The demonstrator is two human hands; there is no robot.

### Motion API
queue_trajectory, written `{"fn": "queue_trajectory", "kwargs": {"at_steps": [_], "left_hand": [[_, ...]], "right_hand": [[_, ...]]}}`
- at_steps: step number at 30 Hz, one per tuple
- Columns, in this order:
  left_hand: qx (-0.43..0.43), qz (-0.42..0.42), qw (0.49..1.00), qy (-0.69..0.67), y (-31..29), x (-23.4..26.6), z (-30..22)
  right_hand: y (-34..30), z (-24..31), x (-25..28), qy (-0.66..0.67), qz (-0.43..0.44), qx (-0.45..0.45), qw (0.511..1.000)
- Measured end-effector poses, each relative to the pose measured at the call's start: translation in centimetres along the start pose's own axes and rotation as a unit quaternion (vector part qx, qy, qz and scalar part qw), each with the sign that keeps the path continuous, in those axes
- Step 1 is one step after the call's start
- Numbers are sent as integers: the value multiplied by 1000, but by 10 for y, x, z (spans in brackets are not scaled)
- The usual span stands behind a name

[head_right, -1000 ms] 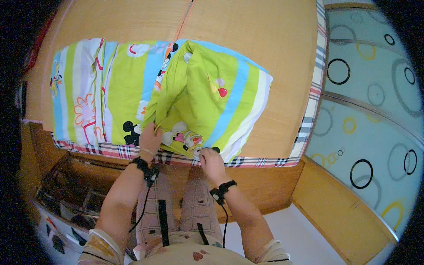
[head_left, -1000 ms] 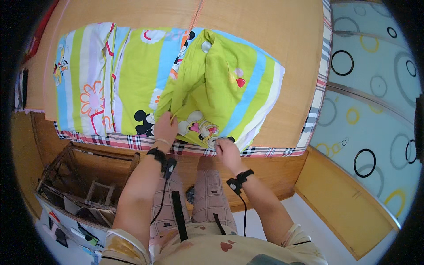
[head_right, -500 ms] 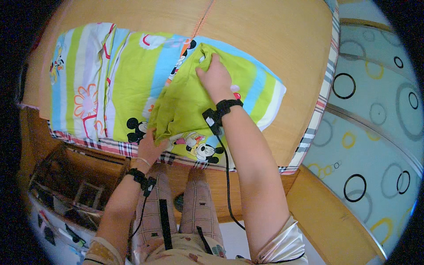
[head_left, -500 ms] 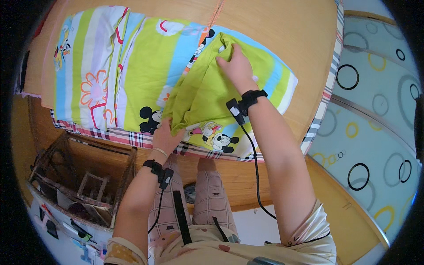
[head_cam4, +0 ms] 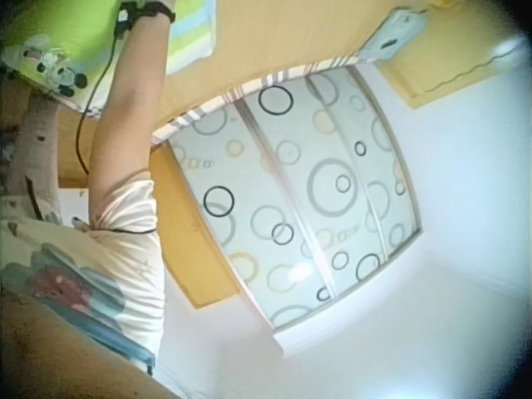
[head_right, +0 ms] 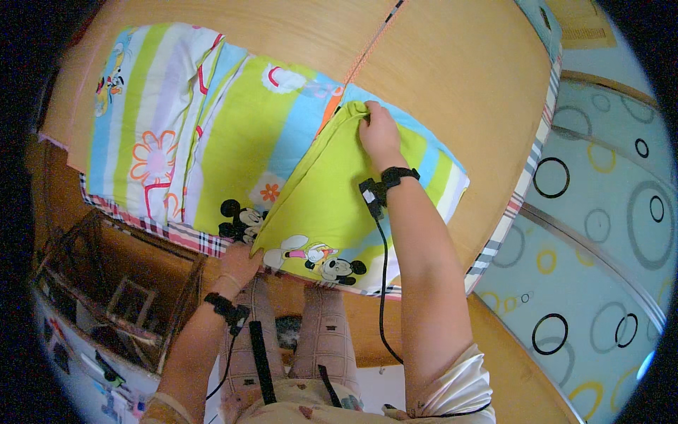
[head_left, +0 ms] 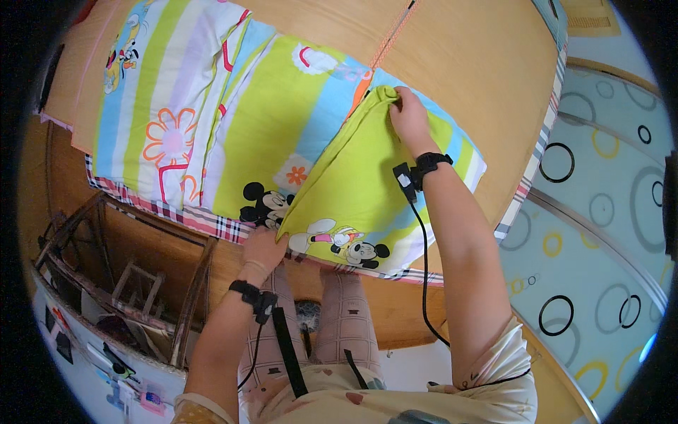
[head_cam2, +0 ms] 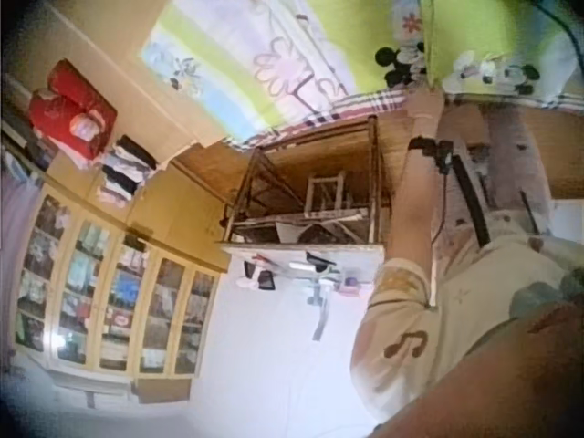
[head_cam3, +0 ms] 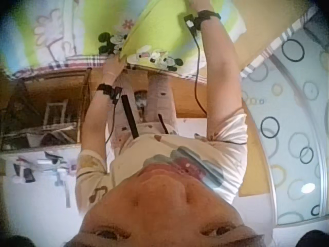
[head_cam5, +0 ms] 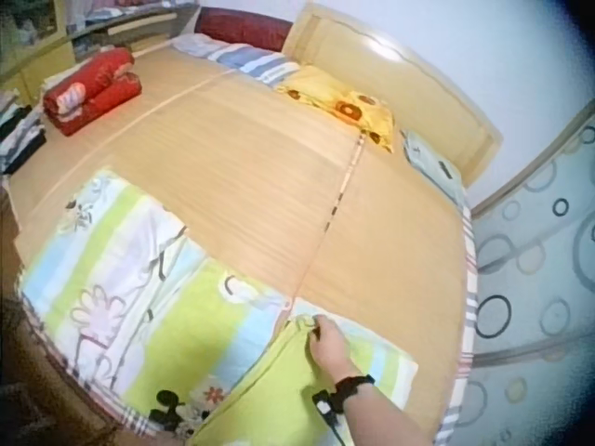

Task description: The person folds a red floral duvet by hand on a bed and then folds a colorful Mickey Mouse patterned pillowcase.

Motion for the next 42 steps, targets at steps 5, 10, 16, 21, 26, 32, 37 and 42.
{"fn": "queue_trajectory", "kwargs": {"at_steps": [5,10,16,21,26,32,37,42], "left_hand": [[-63,-52,960,-267,32,9,-52],[-46,92,941,-323,50,-24,-86],[-194,40,944,-262,30,-78,-129],[-48,126,893,-429,29,-111,-117],[-12,228,909,-349,36,-123,-116],[85,410,782,-462,-12,-176,-135],[30,177,954,-240,7,-134,-96],[60,26,965,-256,30,-103,-45]], "right_hand": [[9,-6,25,-254,-54,86,962],[21,-44,16,-91,232,-113,962],[-5,-38,32,-194,-96,161,963],[0,-66,30,-86,148,43,984],[-49,-53,61,-42,3,156,987],[-90,-100,87,-96,43,196,975],[-63,-90,105,2,-28,150,988],[-65,-57,44,67,192,140,969]]}}
Point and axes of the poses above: each hand's wrist, its own y-axis towards the middle knuckle, its own x-axis out of the back of the hand, z = x × y, the point moved 6 cm from there along y, towards the middle knuckle, and after that the axes turned 4 degrees about z, right-handed, at the moved point
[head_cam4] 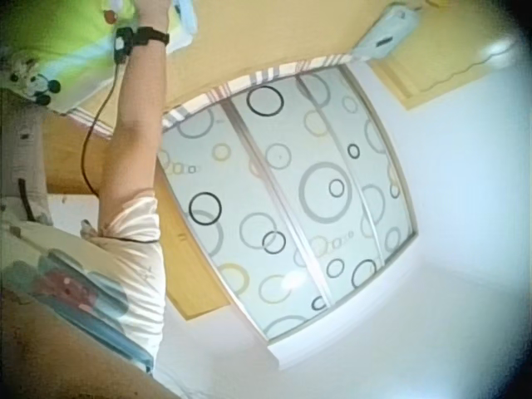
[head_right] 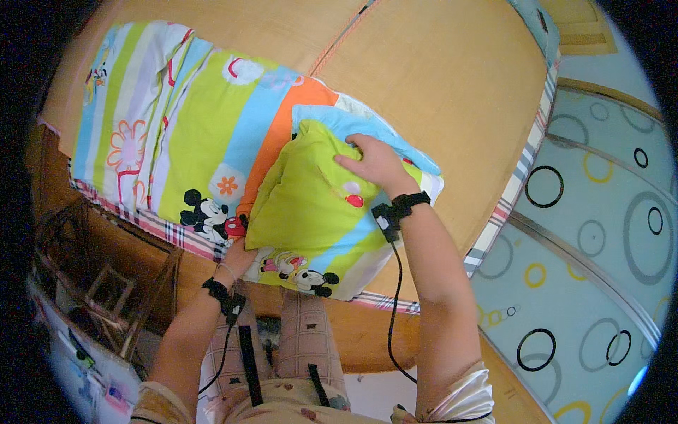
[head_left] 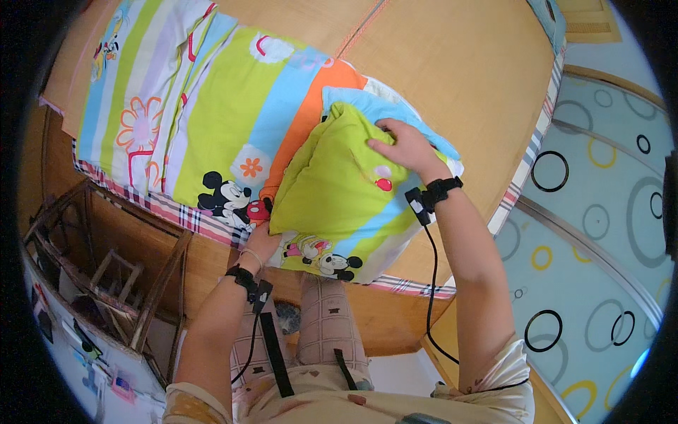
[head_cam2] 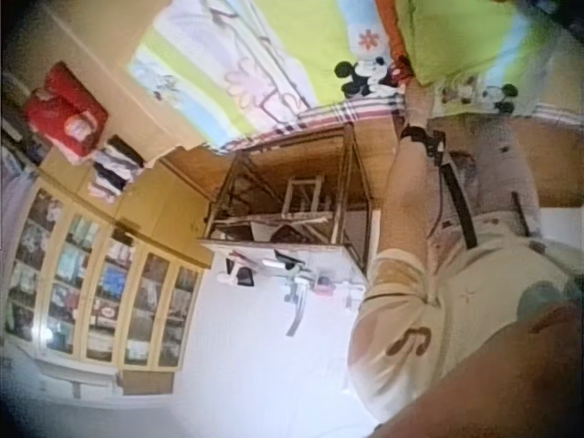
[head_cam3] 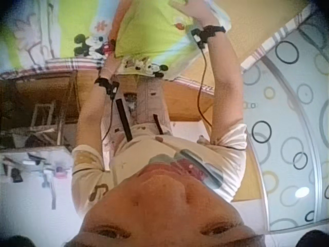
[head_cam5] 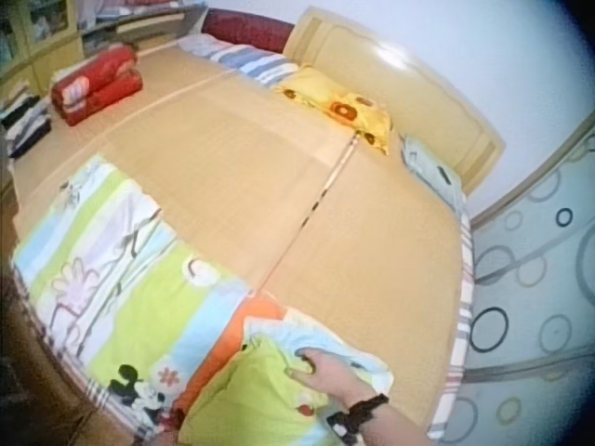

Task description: The person folds a red floral duvet by hand on a bed and then folds a colorful Mickey Mouse patterned pillowcase.

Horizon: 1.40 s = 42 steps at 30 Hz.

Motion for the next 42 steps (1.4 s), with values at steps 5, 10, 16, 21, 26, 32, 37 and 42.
{"fn": "queue_trajectory", "kwargs": {"at_steps": [5,10,16,21,26,32,37,42], "left_hand": [[-36,-35,997,-51,-22,-1,-15],[-64,-91,990,81,-29,12,-38],[94,-38,969,223,-9,39,-70],[-263,-234,891,288,-27,32,-152],[-333,-144,830,424,20,-45,-224],[-149,-81,846,506,70,-76,-232],[-146,-115,838,514,71,-61,-211],[-424,-193,739,486,57,-81,-230]], "right_hand": [[-7,-1,5,-162,-67,-17,984],[11,11,46,-190,-248,-47,949],[19,2,6,-148,-275,79,947],[-73,9,4,-194,-336,-37,921],[-78,-39,-39,-214,-172,-67,959],[-48,-88,-34,-142,-216,-91,962],[-112,-60,-31,-150,-257,-100,950],[-176,-52,-125,-106,-112,-196,968]]}}
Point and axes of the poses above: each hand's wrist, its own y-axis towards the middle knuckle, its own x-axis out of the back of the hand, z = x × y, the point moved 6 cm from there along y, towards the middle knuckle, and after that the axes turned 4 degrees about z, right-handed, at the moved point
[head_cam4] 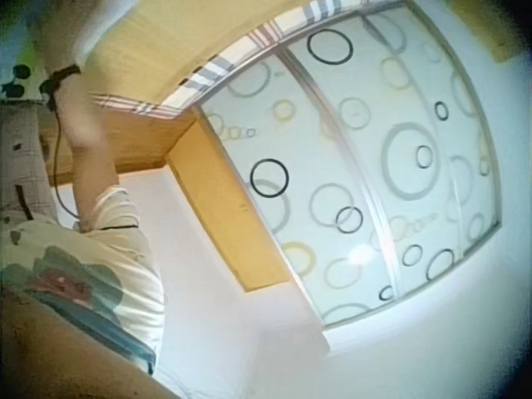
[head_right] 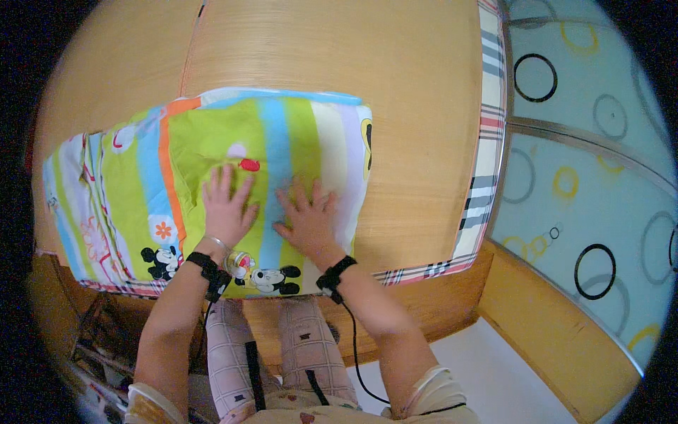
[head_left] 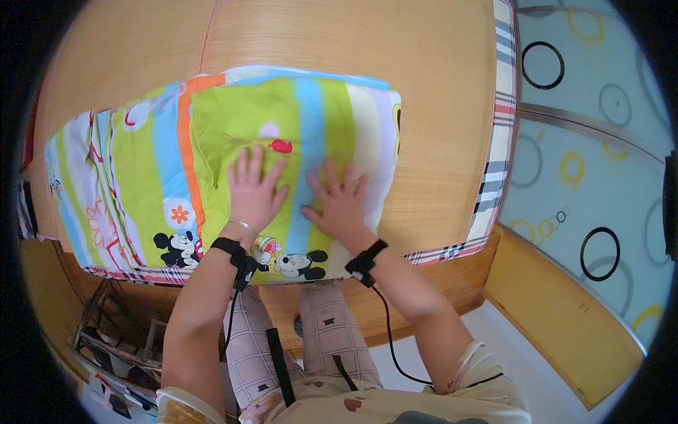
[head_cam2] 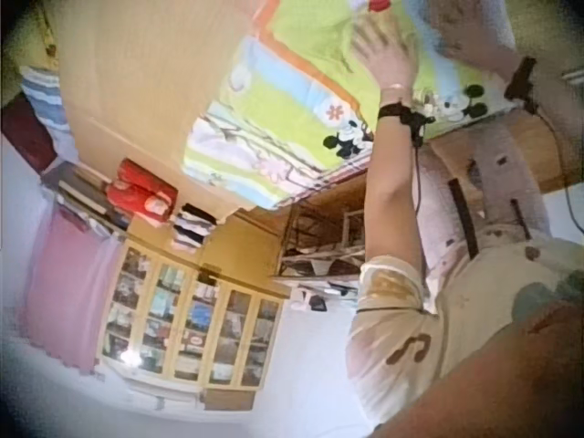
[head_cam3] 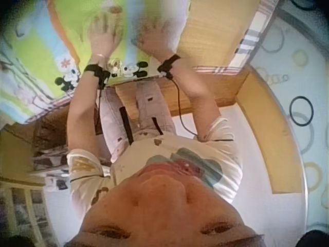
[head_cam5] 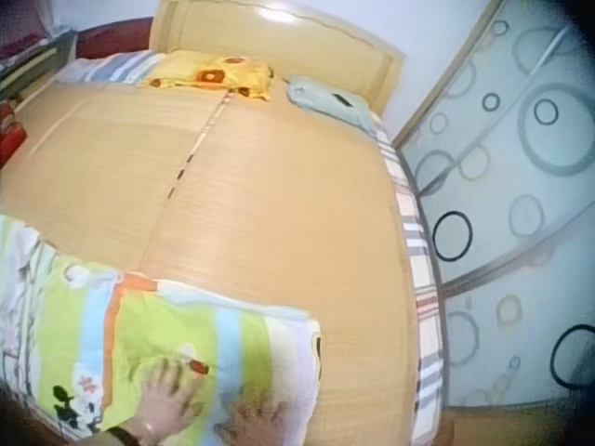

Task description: The person folds a red floral duvet by hand on a bed and then folds a colorful Mickey Mouse patterned pillowcase.

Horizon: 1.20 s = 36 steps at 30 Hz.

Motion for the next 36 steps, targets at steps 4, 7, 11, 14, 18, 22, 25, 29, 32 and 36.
{"fn": "queue_trajectory", "kwargs": {"at_steps": [4,7,11,14,18,22,25,29,32,36], "left_hand": [[-82,74,993,44,55,3,-33],[-5,112,990,89,91,7,-19],[47,145,984,94,112,8,-1],[108,93,988,68,105,6,45],[155,103,976,114,96,15,41],[199,4,972,127,57,32,26],[82,-9,994,73,-14,24,-9],[76,148,986,29,-115,-12,-40],[288,172,942,-6,-169,-37,0],[263,180,947,-37,-182,-42,20]], "right_hand": [[7,3,-41,12,-11,24,1000],[9,0,-28,64,-47,73,994],[-17,-37,-10,98,-91,44,990],[-39,-65,-8,103,-132,-91,982],[-53,-89,-46,246,-92,-171,950],[-76,-110,-80,495,-222,-211,813],[-111,-115,-112,593,-102,-384,700],[-119,-107,-106,654,-87,-264,704],[-114,-90,-64,682,60,-296,667],[-123,-72,-55,644,103,-278,705]]}}
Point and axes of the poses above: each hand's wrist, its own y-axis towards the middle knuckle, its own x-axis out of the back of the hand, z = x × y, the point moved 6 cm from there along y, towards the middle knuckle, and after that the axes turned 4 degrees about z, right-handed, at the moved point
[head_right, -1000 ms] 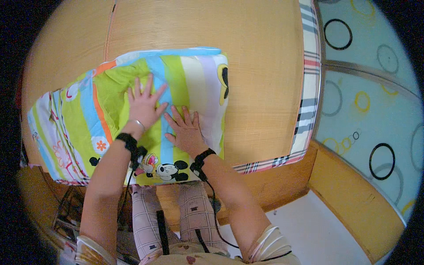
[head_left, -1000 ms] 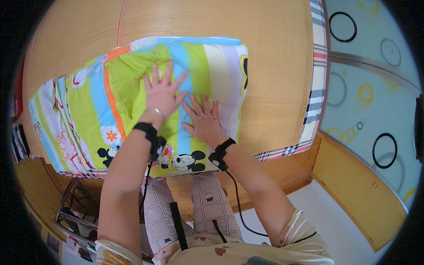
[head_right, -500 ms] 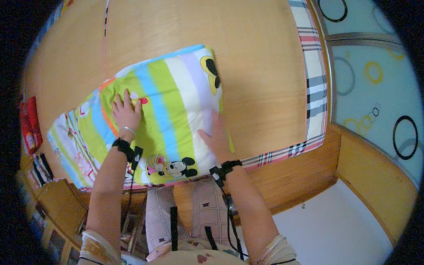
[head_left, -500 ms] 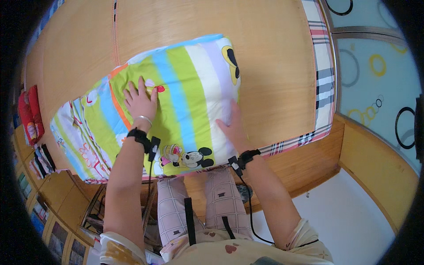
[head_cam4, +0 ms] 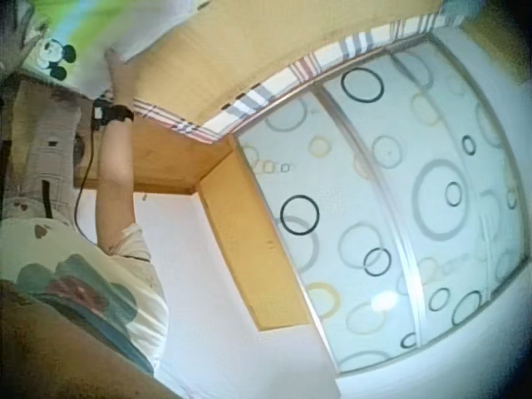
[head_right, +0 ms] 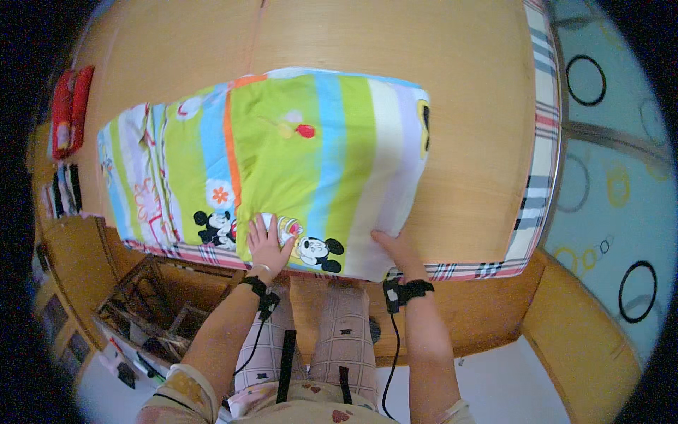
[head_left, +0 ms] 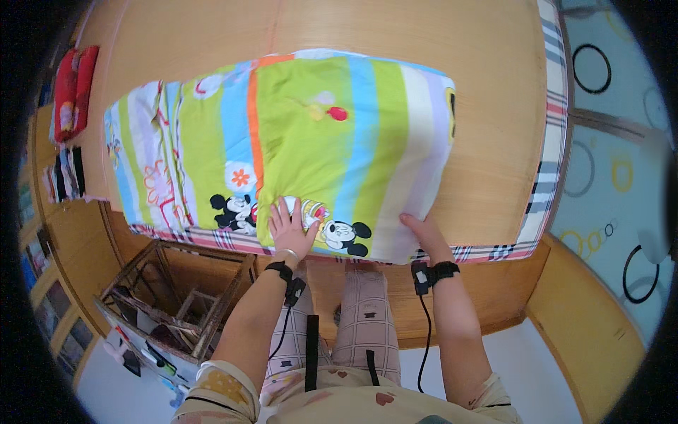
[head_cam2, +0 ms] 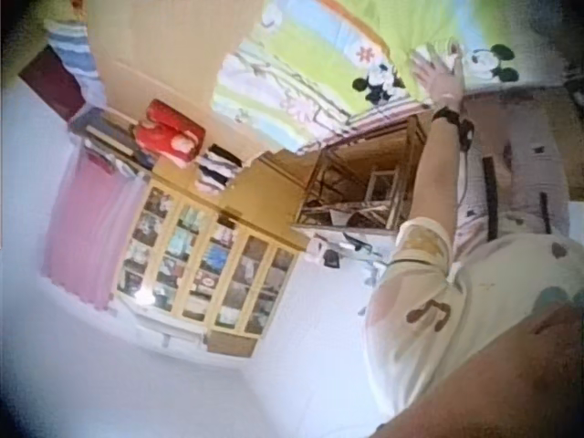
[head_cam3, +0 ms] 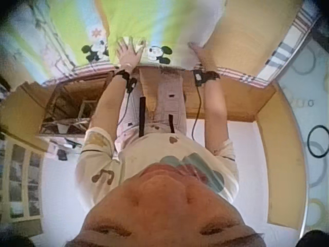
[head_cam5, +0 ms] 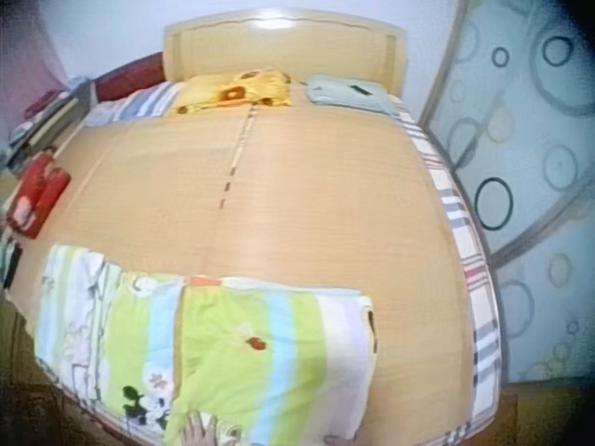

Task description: The person folds a red floral duvet by hand on a bed and then folds a colorful Mickey Mouse patterned pillowcase.

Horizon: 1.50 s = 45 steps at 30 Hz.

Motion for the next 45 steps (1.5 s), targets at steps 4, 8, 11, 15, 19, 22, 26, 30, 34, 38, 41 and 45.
{"fn": "queue_trajectory", "kwargs": {"at_steps": [4,8,11,15,19,22,26,30,34,38,41,45], "left_hand": [[-57,-24,996,-69,-11,13,17],[-129,4,986,-105,-40,15,40],[-154,27,977,-148,-56,11,69],[-107,172,925,-321,-69,9,114],[-70,49,867,-491,-85,-37,174],[-39,20,868,-495,-88,-6,204],[163,-131,617,-759,-65,31,245],[255,-129,498,-818,-35,38,279],[282,-116,496,-813,-25,56,293],[287,-172,565,-754,-62,110,285],[321,-164,577,-733,-74,100,293],[375,-138,599,-694,-57,72,328]], "right_hand": [[-34,28,-41,-31,-9,87,996],[-76,79,-117,-99,26,156,982],[-107,135,-208,-162,85,215,959],[-108,164,-330,-235,152,273,920],[-78,160,-461,-296,224,336,866],[-37,137,-508,-384,251,354,815],[-22,138,-516,-408,217,352,814],[-12,190,-490,-483,65,479,730],[14,254,-497,-568,1,563,600],[34,277,-530,-667,-5,541,512],[60,270,-554,-738,12,492,461],[102,246,-565,-783,10,443,436]]}}
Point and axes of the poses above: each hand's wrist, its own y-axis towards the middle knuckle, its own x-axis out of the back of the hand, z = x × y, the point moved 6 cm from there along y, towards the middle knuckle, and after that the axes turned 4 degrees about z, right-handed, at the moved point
